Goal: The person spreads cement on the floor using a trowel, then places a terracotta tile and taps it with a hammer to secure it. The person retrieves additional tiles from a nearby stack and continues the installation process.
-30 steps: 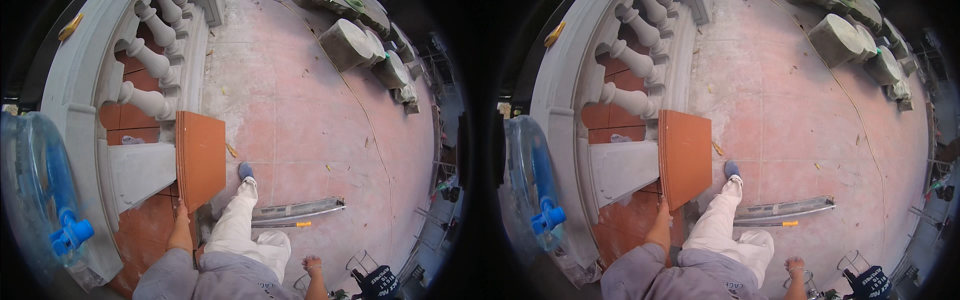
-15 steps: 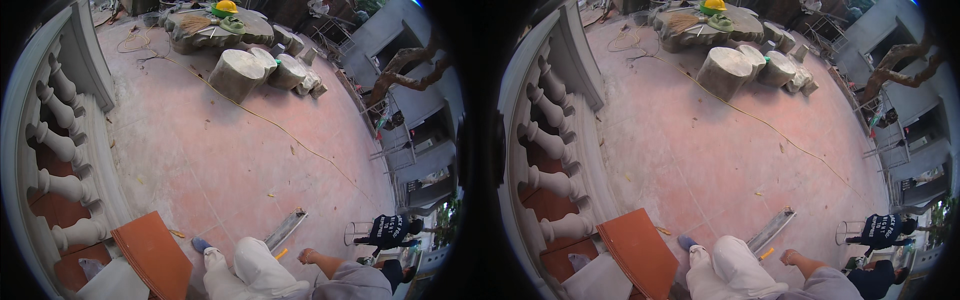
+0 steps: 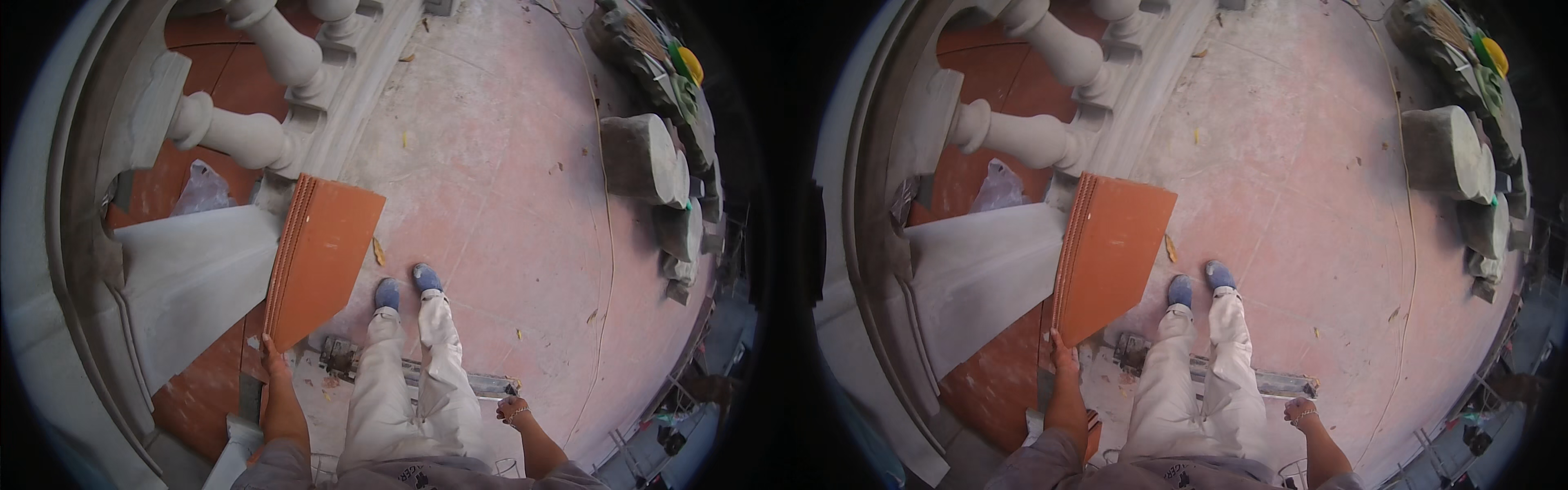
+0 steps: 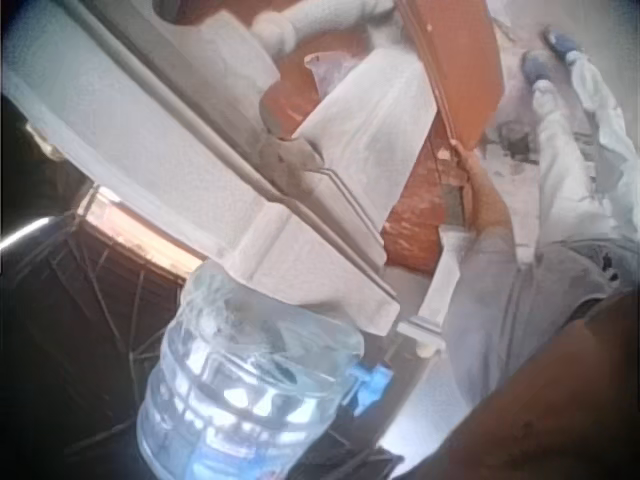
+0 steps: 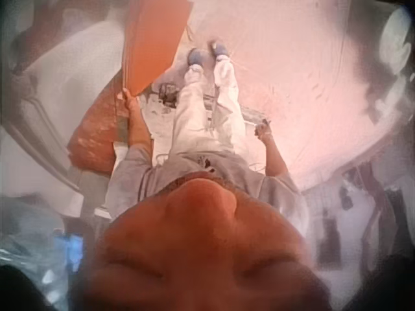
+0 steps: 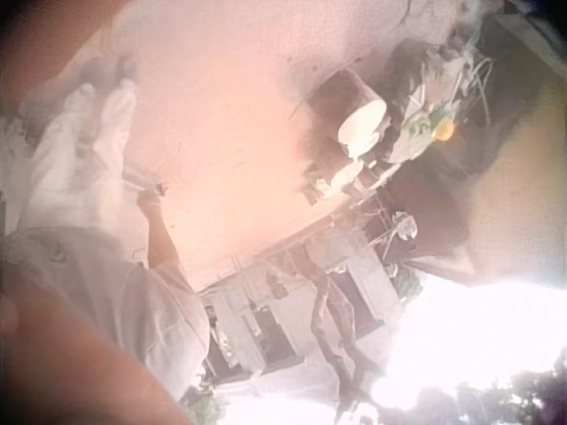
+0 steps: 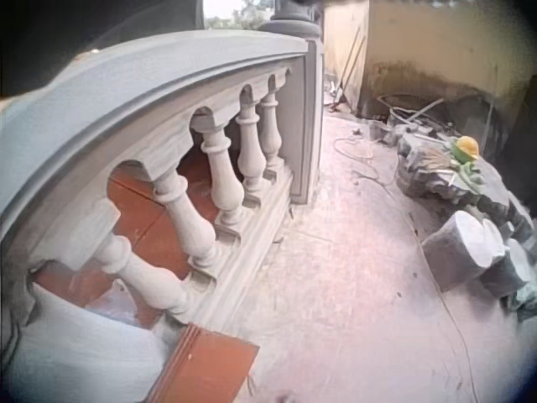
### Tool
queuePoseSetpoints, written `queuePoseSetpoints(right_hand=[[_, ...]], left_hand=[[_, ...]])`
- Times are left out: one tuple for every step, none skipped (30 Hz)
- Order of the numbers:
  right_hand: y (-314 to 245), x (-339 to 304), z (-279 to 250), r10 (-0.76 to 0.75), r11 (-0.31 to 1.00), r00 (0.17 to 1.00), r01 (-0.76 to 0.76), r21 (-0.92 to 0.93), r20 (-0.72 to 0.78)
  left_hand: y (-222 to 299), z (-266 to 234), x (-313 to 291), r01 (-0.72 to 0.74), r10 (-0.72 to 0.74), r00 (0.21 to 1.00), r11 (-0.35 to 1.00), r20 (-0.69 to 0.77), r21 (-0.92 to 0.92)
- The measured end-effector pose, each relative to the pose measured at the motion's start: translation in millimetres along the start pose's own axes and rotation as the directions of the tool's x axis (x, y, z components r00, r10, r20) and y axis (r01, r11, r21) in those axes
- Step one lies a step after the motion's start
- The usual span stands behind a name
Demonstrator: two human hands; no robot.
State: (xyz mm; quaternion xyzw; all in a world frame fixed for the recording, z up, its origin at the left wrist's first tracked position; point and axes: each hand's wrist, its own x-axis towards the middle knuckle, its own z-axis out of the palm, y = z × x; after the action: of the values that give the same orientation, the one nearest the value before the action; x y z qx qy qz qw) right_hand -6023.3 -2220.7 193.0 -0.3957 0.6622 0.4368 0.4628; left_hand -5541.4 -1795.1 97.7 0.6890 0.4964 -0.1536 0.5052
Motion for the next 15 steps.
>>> queuePoseSetpoints(right_hand=[[-6,-2,-12,0.015,1.000,1.000,-0.015,0.016,-0.013],[-15,-1,-25,0.031,0.998,0.999,-0.029,0.052,-0.042],[-22,-1,-36,0.032,0.999,0.999,-0.032,0.011,-0.034],[-27,-1,-47,0.035,0.999,0.999,-0.035,-0.017,-0.034],[-33,1,-56,0.062,0.997,0.997,-0.064,-0.039,-0.050],[-37,2,-65,0.056,0.995,0.997,-0.060,-0.084,-0.046],[-43,4,-72,0.018,0.994,0.999,-0.023,-0.104,-0.048],[-50,7,-80,0.005,0.993,0.998,-0.011,-0.119,-0.055],[-55,9,-87,-0.004,0.992,0.998,-0.004,-0.125,-0.066],[-63,12,-92,-0.013,0.987,0.996,-0.001,-0.161,-0.085],[-71,15,-95,-0.052,0.981,0.996,0.038,-0.190,-0.069],[-81,18,-98,-0.073,0.976,0.995,0.055,-0.213,-0.074],[-93,19,-100,-0.083,0.972,0.993,0.063,-0.226,-0.080],[-106,21,-101,-0.128,0.960,0.989,0.107,-0.260,-0.068],[-122,22,-101,-0.149,0.950,0.986,0.123,-0.286,-0.071]], left_hand=[[1,1,-4,0.050,-0.047,0.996,0.998,-0.076,0.045],[4,6,-5,0.078,-0.079,0.995,0.997,-0.065,-0.022],[6,8,-7,0.081,-0.082,0.996,0.997,-0.047,-0.015],[6,11,-9,0.049,-0.049,0.998,0.999,-0.027,-0.018],[6,13,-10,0.028,-0.029,0.999,0.999,-0.041,-0.044],[5,14,-11,-0.001,-0.004,0.997,0.998,-0.083,-0.065],[3,15,-11,-0.009,-0.002,0.993,0.996,-0.121,-0.088],[1,14,-10,-0.052,0.041,0.996,0.991,-0.083,-0.127],[-1,13,-10,-0.068,0.061,0.997,0.984,-0.046,-0.162],[-4,11,-10,-0.065,0.061,0.998,0.978,-0.028,-0.199],[-6,10,-10,-0.064,0.061,0.998,0.981,-0.024,-0.182],[-8,9,-10,-0.045,0.040,0.999,0.985,-0.034,-0.164],[-10,8,-10,-0.026,0.018,0.998,0.988,-0.054,-0.153],[-13,9,-11,-0.028,0.019,0.998,0.990,-0.062,-0.138],[-15,9,-12,-0.030,0.020,0.997,0.991,-0.079,-0.132]])
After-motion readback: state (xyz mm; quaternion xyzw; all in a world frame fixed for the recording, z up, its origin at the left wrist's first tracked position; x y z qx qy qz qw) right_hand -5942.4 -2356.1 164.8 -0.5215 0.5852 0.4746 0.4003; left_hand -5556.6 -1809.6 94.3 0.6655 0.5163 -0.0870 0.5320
